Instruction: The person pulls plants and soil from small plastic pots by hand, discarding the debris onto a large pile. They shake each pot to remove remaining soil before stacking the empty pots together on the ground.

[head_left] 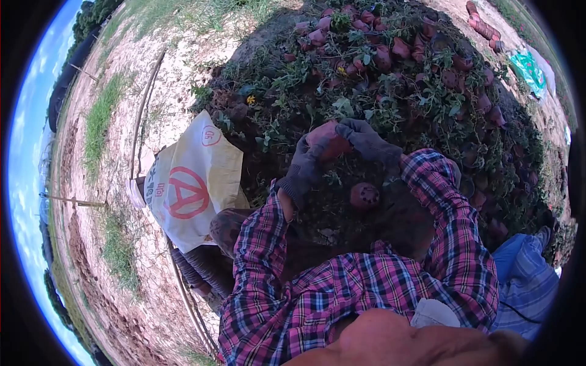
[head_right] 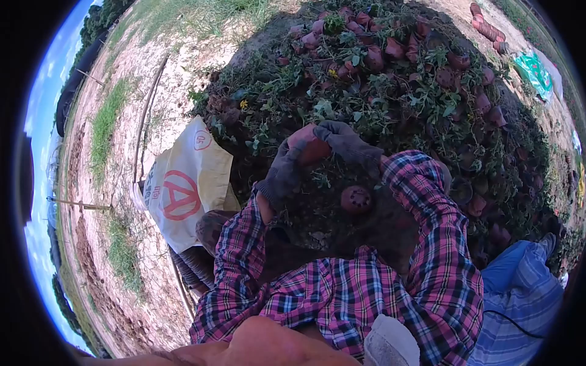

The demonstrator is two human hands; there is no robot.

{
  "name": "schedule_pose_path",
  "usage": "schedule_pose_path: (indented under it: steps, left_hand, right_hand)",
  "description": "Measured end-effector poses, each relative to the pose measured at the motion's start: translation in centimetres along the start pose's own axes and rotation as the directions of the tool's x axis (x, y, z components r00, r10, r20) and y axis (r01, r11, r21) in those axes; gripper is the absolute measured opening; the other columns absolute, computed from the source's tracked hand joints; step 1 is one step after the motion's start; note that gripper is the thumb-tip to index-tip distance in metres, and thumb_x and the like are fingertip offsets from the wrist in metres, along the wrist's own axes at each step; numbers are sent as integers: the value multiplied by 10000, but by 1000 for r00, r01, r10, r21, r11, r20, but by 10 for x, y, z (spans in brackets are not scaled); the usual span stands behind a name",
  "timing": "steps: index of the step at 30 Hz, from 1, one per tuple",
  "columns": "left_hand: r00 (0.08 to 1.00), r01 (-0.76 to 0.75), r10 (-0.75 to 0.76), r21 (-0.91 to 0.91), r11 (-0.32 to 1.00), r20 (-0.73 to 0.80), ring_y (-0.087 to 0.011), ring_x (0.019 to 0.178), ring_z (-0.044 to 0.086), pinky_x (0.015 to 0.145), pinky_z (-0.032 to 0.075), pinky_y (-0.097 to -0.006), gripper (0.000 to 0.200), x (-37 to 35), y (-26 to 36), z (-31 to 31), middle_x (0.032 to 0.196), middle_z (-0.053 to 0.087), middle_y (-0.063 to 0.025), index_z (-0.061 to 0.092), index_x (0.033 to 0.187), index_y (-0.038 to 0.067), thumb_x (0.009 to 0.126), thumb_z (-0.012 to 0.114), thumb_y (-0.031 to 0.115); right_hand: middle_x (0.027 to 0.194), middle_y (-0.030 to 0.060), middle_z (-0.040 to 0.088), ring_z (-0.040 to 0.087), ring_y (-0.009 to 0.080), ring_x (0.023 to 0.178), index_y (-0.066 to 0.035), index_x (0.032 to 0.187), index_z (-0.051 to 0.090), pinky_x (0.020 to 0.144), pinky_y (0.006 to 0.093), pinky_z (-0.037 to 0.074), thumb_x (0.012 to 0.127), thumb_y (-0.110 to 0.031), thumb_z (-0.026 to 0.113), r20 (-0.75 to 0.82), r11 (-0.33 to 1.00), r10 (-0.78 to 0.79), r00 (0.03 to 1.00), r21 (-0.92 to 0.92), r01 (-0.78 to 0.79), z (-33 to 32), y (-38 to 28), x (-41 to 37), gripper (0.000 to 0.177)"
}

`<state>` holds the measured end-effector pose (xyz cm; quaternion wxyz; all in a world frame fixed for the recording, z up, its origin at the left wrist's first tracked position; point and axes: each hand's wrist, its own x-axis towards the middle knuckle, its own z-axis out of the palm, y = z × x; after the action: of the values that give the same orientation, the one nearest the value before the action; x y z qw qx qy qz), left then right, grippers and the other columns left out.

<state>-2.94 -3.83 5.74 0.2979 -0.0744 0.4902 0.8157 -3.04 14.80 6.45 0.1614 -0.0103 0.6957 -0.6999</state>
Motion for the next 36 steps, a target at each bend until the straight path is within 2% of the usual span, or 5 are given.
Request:
schedule_pose_path:
  steps: [8,16,21,24,36]
  left_hand:
    - [992,-122,121,-18,992,-47,-223,924,590,742,531,-343,609,3,-7,-7,1111,536,-108,414,1213,25,701,737,95]
    - [846,-485,489,687,541,212,-170,1052,510,853,478,-286,703,-5,-21,17,1180,488,-105,405,1237,31,630,757,-14]
    - [897,-442,425,304,844,122,-173,1028,523,808,501,-300,644,7,-35,12,1161,499,-97,430,1201,37,641,739,-36]
    - [944,-238,266,154,959,-197,-210,941,576,820,484,-318,627,7,-21,7,1039,580,-83,434,1194,28,649,745,38]
    - [997,56,-53,987,153,-49,-365,955,564,777,471,-421,746,-8,-57,-43,1007,575,-219,435,1144,38,524,780,273]
  right_hand:
    - [1131,75,546,512,130,1010,-53,1148,520,891,288,407,915,-276,450,162,971,-76,984,237,36,-6,13,-14,330]
    - [1130,105,543,534,241,1013,-68,1203,474,858,331,421,777,-203,582,392,521,-505,769,-572,634,-30,36,-13,460]
    - [1107,97,555,548,228,972,-92,1211,459,804,333,433,744,-222,641,317,369,-499,806,-764,529,-39,32,-22,518]
    - [1059,93,571,551,174,930,-77,1165,499,750,324,448,773,-270,639,-317,904,382,868,324,-279,-36,4,-23,459]
    - [853,123,590,582,204,660,-8,961,536,510,344,466,766,-268,610,-256,948,314,914,142,-286,-4,48,74,333]
